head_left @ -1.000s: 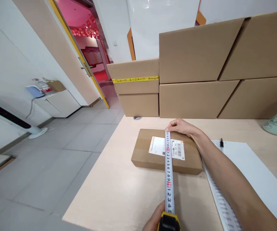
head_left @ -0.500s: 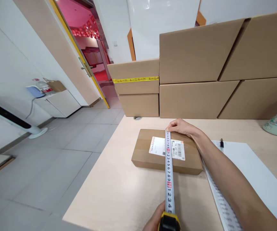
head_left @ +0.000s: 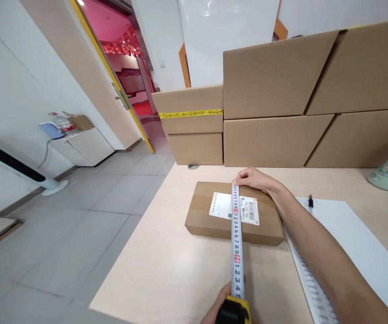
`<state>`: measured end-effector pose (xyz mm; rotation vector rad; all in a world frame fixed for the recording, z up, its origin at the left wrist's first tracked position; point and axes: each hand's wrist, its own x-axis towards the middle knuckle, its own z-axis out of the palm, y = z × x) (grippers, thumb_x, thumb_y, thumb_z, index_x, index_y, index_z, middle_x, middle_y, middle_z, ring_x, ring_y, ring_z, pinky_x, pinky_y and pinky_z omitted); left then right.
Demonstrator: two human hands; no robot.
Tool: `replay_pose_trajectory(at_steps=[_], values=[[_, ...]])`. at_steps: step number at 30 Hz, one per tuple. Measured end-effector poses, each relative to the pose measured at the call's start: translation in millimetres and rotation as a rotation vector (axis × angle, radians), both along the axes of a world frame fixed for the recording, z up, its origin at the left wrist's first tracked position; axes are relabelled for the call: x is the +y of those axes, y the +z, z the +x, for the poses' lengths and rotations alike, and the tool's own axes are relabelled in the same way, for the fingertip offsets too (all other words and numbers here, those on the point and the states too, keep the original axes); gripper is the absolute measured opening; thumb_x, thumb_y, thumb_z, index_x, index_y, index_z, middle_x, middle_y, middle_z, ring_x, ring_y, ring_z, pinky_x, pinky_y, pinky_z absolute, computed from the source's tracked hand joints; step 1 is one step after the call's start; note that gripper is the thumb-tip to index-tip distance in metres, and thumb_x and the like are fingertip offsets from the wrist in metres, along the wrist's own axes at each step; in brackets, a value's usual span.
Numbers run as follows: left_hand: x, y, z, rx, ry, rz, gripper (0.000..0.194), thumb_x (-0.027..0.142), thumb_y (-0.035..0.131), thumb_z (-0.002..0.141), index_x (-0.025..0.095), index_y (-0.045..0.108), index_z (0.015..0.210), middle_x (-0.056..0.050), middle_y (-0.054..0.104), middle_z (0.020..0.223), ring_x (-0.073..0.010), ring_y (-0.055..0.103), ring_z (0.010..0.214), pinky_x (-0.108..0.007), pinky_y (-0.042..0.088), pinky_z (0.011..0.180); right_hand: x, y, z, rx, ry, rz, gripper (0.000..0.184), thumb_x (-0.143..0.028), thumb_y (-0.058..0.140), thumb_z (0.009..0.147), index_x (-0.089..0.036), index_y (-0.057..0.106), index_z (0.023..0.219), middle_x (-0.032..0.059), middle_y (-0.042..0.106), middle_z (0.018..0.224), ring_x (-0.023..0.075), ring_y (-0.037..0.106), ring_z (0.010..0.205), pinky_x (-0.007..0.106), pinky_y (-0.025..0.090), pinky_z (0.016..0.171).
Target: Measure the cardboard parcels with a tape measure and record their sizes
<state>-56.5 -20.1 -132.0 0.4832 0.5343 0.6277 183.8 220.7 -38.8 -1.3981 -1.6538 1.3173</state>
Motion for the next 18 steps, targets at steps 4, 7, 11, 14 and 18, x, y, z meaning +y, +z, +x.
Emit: replay_pose_trajectory(at_steps=[4, 7, 11, 14, 18], values=[[5, 8.9, -1, 0.100, -0.069, 0.074, 0.056, 0.037, 0.058, 0.086, 0.021, 0.042, 0.137, -0.005, 0.069, 0.082, -0.0212, 0.067, 0.081, -0.033, 0.044, 0.081, 0, -3.4, 0, 0.016, 0.027, 0.012, 0.022, -0.038, 0.074, 0.065, -0.017, 0.069, 0.066, 0.0028, 0.071, 0.070, 0.0156, 0.062, 0.067, 0.025, 0.048, 0.063], [7, 19.3, 2, 0.093, -0.078, 0.155, 0.064, 0.032, 0.061, 0.084, 0.017, 0.036, 0.141, -0.006, 0.070, 0.074, -0.0223, 0.067, 0.077, -0.034, 0.045, 0.077, -2, 0.2, -1, 0.014, 0.051, 0.072, 0.027, -0.044, 0.072, 0.068, -0.017, 0.069, 0.069, 0.0036, 0.071, 0.077, 0.0175, 0.063, 0.073, 0.028, 0.049, 0.069], [6, 35.1, -5, 0.146, 0.059, 0.216, 0.069, 0.033, 0.069, 0.077, 0.018, 0.041, 0.138, -0.008, 0.070, 0.080, -0.0210, 0.066, 0.073, -0.034, 0.046, 0.075, -17, 24.6, 5, 0.043, 0.034, 0.263, 0.040, -0.057, 0.056, 0.081, -0.021, 0.070, 0.094, 0.0064, 0.070, 0.102, 0.0218, 0.061, 0.099, 0.036, 0.046, 0.088], [8, 54.7, -27, 0.280, 0.181, 0.265, 0.072, 0.041, 0.068, 0.076, 0.024, 0.037, 0.139, -0.009, 0.070, 0.084, -0.0216, 0.065, 0.065, -0.036, 0.049, 0.065, -45, 44.6, 22, 0.008, -0.128, 0.404, 0.045, -0.059, 0.048, 0.085, -0.026, 0.066, 0.110, 0.0066, 0.065, 0.119, 0.0243, 0.056, 0.113, 0.040, 0.041, 0.096], [18, 83.0, -58, 0.283, 0.406, 0.320, 0.095, 0.056, 0.070, 0.064, 0.028, 0.025, 0.144, -0.011, 0.069, 0.096, -0.0305, 0.065, 0.079, -0.043, 0.053, 0.067, -105, 34.5, 53, -0.310, -0.289, 0.331, 0.045, -0.060, 0.042, 0.087, -0.027, 0.069, 0.103, 0.0066, 0.067, 0.115, 0.0303, 0.058, 0.110, 0.046, 0.043, 0.094]])
